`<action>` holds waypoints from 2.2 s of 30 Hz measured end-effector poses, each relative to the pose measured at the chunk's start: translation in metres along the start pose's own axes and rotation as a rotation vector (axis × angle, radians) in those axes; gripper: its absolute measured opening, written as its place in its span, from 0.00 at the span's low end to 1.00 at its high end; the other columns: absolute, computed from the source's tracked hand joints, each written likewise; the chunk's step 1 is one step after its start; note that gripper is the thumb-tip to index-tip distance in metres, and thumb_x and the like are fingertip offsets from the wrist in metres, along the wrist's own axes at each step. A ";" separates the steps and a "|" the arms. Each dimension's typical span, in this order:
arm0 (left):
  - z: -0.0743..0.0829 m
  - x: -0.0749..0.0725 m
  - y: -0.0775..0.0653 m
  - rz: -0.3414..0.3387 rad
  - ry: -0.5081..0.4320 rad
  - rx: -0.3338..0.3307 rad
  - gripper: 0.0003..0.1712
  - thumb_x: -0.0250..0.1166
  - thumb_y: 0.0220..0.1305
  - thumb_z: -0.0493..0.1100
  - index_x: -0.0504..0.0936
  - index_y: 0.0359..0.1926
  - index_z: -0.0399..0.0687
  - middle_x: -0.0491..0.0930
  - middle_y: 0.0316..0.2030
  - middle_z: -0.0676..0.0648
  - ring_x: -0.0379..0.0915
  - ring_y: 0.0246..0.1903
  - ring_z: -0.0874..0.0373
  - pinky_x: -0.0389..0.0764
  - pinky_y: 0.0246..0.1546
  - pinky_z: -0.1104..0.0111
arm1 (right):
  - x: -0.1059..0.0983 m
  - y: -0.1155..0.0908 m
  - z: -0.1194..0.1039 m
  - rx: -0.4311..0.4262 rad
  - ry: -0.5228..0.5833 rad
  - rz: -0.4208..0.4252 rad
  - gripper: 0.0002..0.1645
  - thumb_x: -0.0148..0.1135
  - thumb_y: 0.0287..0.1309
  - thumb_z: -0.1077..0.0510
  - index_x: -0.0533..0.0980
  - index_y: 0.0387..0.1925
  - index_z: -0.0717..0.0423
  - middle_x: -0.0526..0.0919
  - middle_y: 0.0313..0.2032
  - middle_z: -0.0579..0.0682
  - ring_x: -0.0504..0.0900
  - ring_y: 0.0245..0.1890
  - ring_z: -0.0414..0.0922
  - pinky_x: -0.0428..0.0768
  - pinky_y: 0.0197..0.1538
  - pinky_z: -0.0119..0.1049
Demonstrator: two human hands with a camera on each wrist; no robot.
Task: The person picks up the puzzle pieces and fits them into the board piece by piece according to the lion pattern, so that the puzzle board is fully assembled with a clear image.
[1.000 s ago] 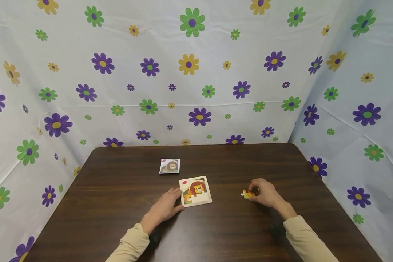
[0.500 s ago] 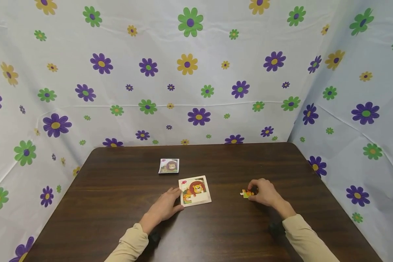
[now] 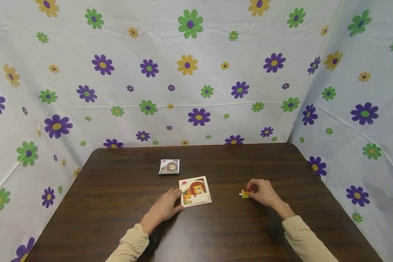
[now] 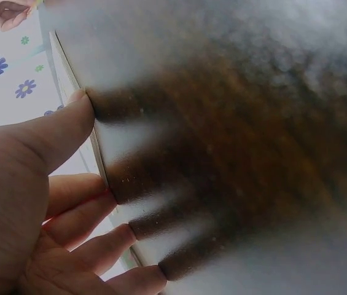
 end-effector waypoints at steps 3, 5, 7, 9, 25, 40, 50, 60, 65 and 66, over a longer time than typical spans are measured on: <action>0.000 0.000 0.000 -0.001 -0.002 -0.002 0.30 0.70 0.58 0.47 0.75 0.57 0.36 0.72 0.60 0.38 0.64 0.61 0.34 0.68 0.52 0.36 | 0.001 0.004 -0.005 -0.009 0.032 0.027 0.11 0.71 0.47 0.69 0.79 0.28 0.51 0.82 0.29 0.42 0.80 0.29 0.36 0.80 0.32 0.32; 0.000 0.000 0.000 -0.002 -0.002 -0.004 0.30 0.70 0.58 0.48 0.75 0.58 0.37 0.72 0.61 0.38 0.64 0.61 0.34 0.68 0.52 0.36 | 0.001 0.009 -0.012 -0.029 0.047 0.034 0.11 0.70 0.47 0.69 0.79 0.29 0.51 0.82 0.29 0.42 0.80 0.29 0.35 0.80 0.33 0.32; 0.000 -0.001 0.000 -0.001 0.002 -0.005 0.30 0.70 0.58 0.48 0.75 0.57 0.37 0.72 0.61 0.38 0.64 0.61 0.34 0.68 0.52 0.36 | 0.001 0.015 -0.022 -0.050 0.070 0.034 0.10 0.69 0.48 0.70 0.80 0.30 0.52 0.83 0.29 0.43 0.80 0.29 0.35 0.80 0.33 0.32; 0.000 -0.001 0.000 -0.002 0.008 -0.004 0.30 0.70 0.58 0.48 0.75 0.57 0.37 0.72 0.61 0.38 0.64 0.61 0.35 0.68 0.51 0.36 | 0.001 0.022 -0.033 -0.071 0.094 0.029 0.10 0.69 0.48 0.70 0.80 0.30 0.53 0.83 0.29 0.44 0.79 0.29 0.35 0.80 0.32 0.31; 0.001 -0.002 0.001 -0.020 0.028 -0.020 0.32 0.69 0.58 0.49 0.74 0.59 0.35 0.72 0.61 0.38 0.64 0.62 0.37 0.68 0.53 0.38 | 0.053 0.062 -0.111 -0.121 0.309 -0.159 0.06 0.67 0.53 0.66 0.83 0.35 0.60 0.84 0.31 0.47 0.80 0.29 0.38 0.81 0.36 0.29; 0.002 -0.004 0.003 -0.030 0.010 -0.036 0.31 0.69 0.59 0.49 0.74 0.59 0.37 0.71 0.62 0.39 0.63 0.63 0.37 0.67 0.54 0.38 | 0.092 0.070 -0.128 -0.078 0.323 -0.181 0.04 0.70 0.49 0.67 0.82 0.30 0.61 0.83 0.26 0.46 0.78 0.26 0.35 0.79 0.32 0.28; 0.000 -0.005 0.004 -0.035 0.018 -0.033 0.30 0.69 0.58 0.49 0.75 0.57 0.36 0.72 0.61 0.39 0.64 0.62 0.37 0.68 0.53 0.38 | 0.096 0.072 -0.132 -0.039 0.258 -0.158 0.04 0.69 0.46 0.67 0.82 0.27 0.58 0.81 0.23 0.43 0.75 0.22 0.34 0.75 0.28 0.28; 0.000 -0.005 0.003 -0.035 0.023 -0.033 0.31 0.69 0.59 0.49 0.74 0.58 0.36 0.72 0.61 0.39 0.64 0.62 0.38 0.68 0.53 0.38 | 0.100 0.064 -0.136 0.015 0.212 -0.058 0.05 0.71 0.43 0.65 0.84 0.27 0.59 0.78 0.21 0.42 0.70 0.21 0.35 0.70 0.25 0.27; -0.001 -0.005 0.004 -0.029 0.030 -0.027 0.31 0.69 0.58 0.49 0.75 0.58 0.37 0.73 0.60 0.39 0.64 0.62 0.37 0.68 0.53 0.38 | 0.104 0.065 -0.137 0.039 0.211 -0.053 0.06 0.73 0.43 0.65 0.82 0.26 0.59 0.76 0.20 0.42 0.70 0.21 0.36 0.69 0.25 0.27; -0.001 -0.005 0.003 -0.029 0.029 -0.026 0.31 0.69 0.58 0.49 0.75 0.58 0.37 0.73 0.60 0.39 0.65 0.62 0.37 0.68 0.53 0.38 | 0.104 0.064 -0.137 0.044 0.207 -0.055 0.07 0.73 0.43 0.65 0.82 0.27 0.59 0.76 0.20 0.42 0.70 0.21 0.36 0.69 0.25 0.27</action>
Point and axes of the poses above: each hand's wrist, its own y-axis towards the middle knuckle, its own x-axis out of the palm, z = x × y, the point moved 4 cm from there along y, towards the middle knuckle
